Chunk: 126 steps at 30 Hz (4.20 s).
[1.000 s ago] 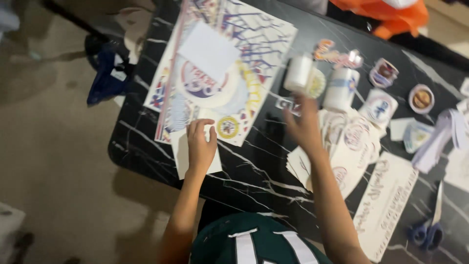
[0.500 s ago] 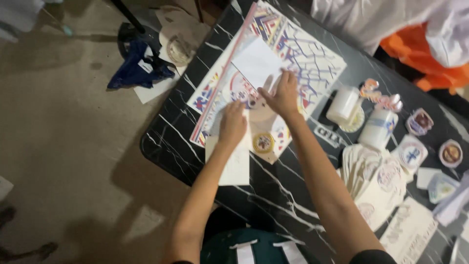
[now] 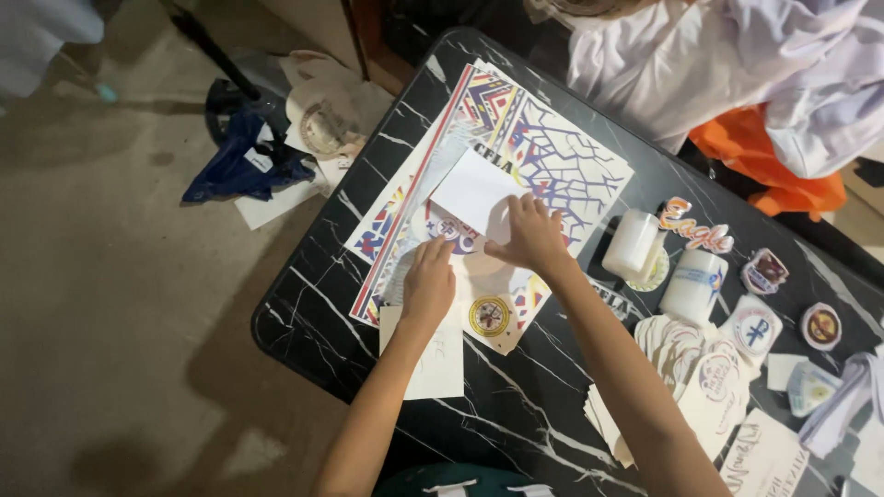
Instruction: The person organizes various stickers and papers on a table. They handle rolls of stickers, peel off individual stickers, and sort them into piles. The person also picks up and arranges rectangular paper pieces and small cut-out letters.
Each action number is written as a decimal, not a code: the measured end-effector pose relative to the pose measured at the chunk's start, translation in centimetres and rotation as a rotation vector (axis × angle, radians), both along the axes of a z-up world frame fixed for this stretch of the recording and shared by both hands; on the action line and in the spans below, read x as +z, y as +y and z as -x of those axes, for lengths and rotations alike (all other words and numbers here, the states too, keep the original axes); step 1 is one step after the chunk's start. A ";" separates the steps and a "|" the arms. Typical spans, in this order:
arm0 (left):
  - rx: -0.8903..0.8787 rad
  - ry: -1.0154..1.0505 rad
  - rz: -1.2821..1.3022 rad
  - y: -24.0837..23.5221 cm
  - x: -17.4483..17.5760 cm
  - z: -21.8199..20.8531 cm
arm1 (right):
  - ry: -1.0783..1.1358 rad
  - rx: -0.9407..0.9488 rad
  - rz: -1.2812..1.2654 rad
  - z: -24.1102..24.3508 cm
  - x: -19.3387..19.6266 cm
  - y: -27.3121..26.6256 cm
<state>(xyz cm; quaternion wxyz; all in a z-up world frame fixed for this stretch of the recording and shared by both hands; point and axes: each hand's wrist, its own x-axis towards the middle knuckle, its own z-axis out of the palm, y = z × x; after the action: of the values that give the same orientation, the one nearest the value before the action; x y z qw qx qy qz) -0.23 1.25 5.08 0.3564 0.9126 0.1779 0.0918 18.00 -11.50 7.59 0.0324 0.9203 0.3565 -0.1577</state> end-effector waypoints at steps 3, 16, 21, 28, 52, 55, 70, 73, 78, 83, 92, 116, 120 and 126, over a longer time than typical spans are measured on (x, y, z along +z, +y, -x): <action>0.003 0.032 -0.020 0.0 0.0 -0.3 | -0.016 0.059 -0.095 0.2 -1.9 -2.8; -0.014 -0.011 0.390 -2.2 3.6 1.1 | 1.152 -0.808 -1.069 7.1 6.4 -13.4; -0.106 -0.110 1.263 -5.6 2.4 3.0 | 1.341 -0.930 -1.133 11.3 5.7 -14.2; -0.096 -0.011 0.868 -5.2 1.1 1.8 | 1.056 -0.839 -1.104 13.9 -1.0 -17.5; -0.114 -0.180 -0.199 -4.4 -3.0 -21.4 | 0.973 -0.946 -0.955 20.6 -2.8 -23.7; 0.018 -0.099 -0.279 0.4 -4.3 -17.7 | 0.899 -0.772 -0.999 18.2 -1.5 -21.8; -0.119 0.243 -0.324 3.9 1.7 -9.6 | 0.140 -0.164 -0.827 1.1 -6.1 -6.0; -0.091 0.125 -0.100 4.8 -0.3 -9.8 | 0.104 -0.362 -0.577 -0.7 -8.5 -4.2; -0.079 0.055 -0.148 5.7 -3.9 -10.4 | 0.059 -0.359 -0.639 -0.4 -9.4 -2.8; -0.060 0.286 -0.133 5.4 -0.2 -11.2 | 0.169 -0.486 -0.578 0.4 -6.6 -1.4; -0.126 0.326 -0.157 5.1 0.5 -12.1 | 0.143 -0.460 -0.390 -0.2 -3.1 -0.7; -0.014 0.029 1.636 4.2 3.8 -5.3 | 1.157 -0.702 -1.203 3.0 -0.1 -9.0; -0.048 0.063 1.835 2.5 2.9 -1.7 | 1.149 -0.844 -1.265 6.3 6.0 -10.3; -0.050 0.182 1.801 -2.6 7.8 2.8 | 1.085 -0.830 -1.480 11.8 7.3 -15.6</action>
<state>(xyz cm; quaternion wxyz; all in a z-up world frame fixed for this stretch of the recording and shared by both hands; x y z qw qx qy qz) -3.01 -1.31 12.92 0.9219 0.2958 0.1900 -0.1626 6.16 -27.06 14.90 -0.7717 0.5641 -0.0174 -0.2933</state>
